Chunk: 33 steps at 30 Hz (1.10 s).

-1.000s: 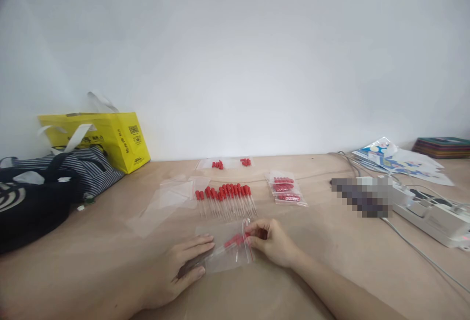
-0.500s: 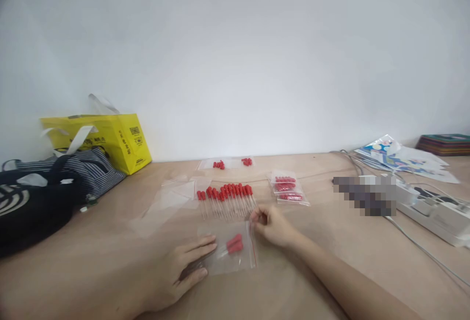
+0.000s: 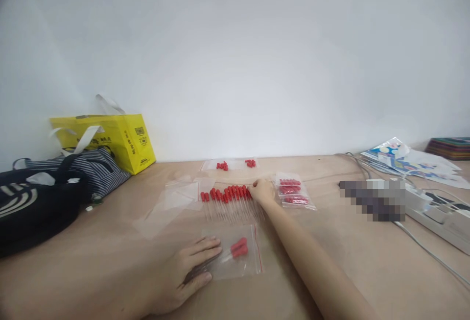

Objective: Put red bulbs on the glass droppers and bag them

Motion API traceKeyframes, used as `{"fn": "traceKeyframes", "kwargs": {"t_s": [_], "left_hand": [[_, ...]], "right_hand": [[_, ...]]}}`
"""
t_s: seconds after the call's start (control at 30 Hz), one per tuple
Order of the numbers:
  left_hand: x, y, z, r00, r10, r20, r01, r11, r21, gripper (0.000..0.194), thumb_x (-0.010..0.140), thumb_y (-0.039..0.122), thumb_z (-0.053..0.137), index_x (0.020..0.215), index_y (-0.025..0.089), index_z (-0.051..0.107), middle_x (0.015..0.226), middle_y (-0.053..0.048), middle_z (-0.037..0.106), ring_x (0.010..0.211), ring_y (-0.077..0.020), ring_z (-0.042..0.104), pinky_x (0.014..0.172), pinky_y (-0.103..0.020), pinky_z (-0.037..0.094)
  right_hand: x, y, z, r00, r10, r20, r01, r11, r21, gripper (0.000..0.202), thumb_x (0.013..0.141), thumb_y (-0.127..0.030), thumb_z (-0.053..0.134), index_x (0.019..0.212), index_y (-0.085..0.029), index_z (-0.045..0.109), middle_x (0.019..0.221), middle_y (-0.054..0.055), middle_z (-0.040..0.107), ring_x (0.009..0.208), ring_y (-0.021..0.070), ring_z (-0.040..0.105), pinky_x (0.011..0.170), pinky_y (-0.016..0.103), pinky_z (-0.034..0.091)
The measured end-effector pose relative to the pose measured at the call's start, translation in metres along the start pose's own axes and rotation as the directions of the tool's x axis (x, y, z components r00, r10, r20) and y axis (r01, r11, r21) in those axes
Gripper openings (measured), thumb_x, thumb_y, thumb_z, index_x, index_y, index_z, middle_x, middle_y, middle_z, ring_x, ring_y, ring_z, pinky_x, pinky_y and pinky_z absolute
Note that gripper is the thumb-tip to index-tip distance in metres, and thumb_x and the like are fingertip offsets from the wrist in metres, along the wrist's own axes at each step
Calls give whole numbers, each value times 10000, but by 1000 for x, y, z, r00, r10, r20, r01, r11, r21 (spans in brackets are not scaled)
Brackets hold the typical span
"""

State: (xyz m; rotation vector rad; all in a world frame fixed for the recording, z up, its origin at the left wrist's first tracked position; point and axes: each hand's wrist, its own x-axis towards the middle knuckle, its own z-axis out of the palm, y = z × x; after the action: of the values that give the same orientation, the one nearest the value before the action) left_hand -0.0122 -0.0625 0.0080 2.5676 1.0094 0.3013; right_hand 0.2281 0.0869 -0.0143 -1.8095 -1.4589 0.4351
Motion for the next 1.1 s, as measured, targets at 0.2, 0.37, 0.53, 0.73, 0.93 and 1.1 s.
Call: {"fn": "traceKeyframes", "kwargs": {"t_s": [0.2,0.37,0.53,0.73,0.93,1.1], "left_hand": [[-1,0,-1,1000,11,-10,-11,999,-30,425,837,378,411,1251,287,383,1308,-20,405,1204,-222,352,1018,-452,251],[0,-4,3,998,35,-43,-37,998,-42,410,830,368,428,1232,289,412,1294,-16,426,1189,-222,374,1019,-435,259],[0,-5,5,999,9,-37,-10,1000,-29,422,833,372,421,1246,289,391,1306,-17,409,1193,-224,367,1016,-445,260],[0,-5,5,1000,10,-23,-11,1000,-14,426,840,357,412,1257,277,374,1309,-26,404,1200,-217,359,1017,-454,249],[0,-3,4,1000,-4,-15,3,1000,-9,433,837,361,414,1261,285,365,1312,-21,401,1198,-217,361,1018,-455,245],[-1,-4,5,1000,-19,-14,19,1000,-5,433,839,371,406,1261,285,364,1317,-22,394,1207,-217,347,1017,-447,251]], "right_hand": [[0,1,-5,1000,-17,-10,19,986,164,163,625,-329,575,591,-170,592,641,43,628,641,168,568,597,268,395],[-19,4,-40,996,-89,-11,86,925,369,302,733,-450,445,711,-159,524,658,39,616,567,121,542,541,234,405],[-60,24,-71,995,-95,-41,100,767,633,399,676,-577,505,681,-181,463,575,-10,547,458,80,442,455,213,357],[-93,42,-66,997,69,29,-67,659,749,420,616,-594,570,649,-188,467,617,-2,556,469,83,438,465,223,369],[-111,41,-53,994,30,105,-103,590,801,367,662,-558,554,675,-205,454,641,-1,547,516,104,470,508,239,408],[-102,51,-62,998,64,2,-42,631,775,364,671,-563,536,667,-209,449,608,-12,518,487,101,446,473,232,384]]}}
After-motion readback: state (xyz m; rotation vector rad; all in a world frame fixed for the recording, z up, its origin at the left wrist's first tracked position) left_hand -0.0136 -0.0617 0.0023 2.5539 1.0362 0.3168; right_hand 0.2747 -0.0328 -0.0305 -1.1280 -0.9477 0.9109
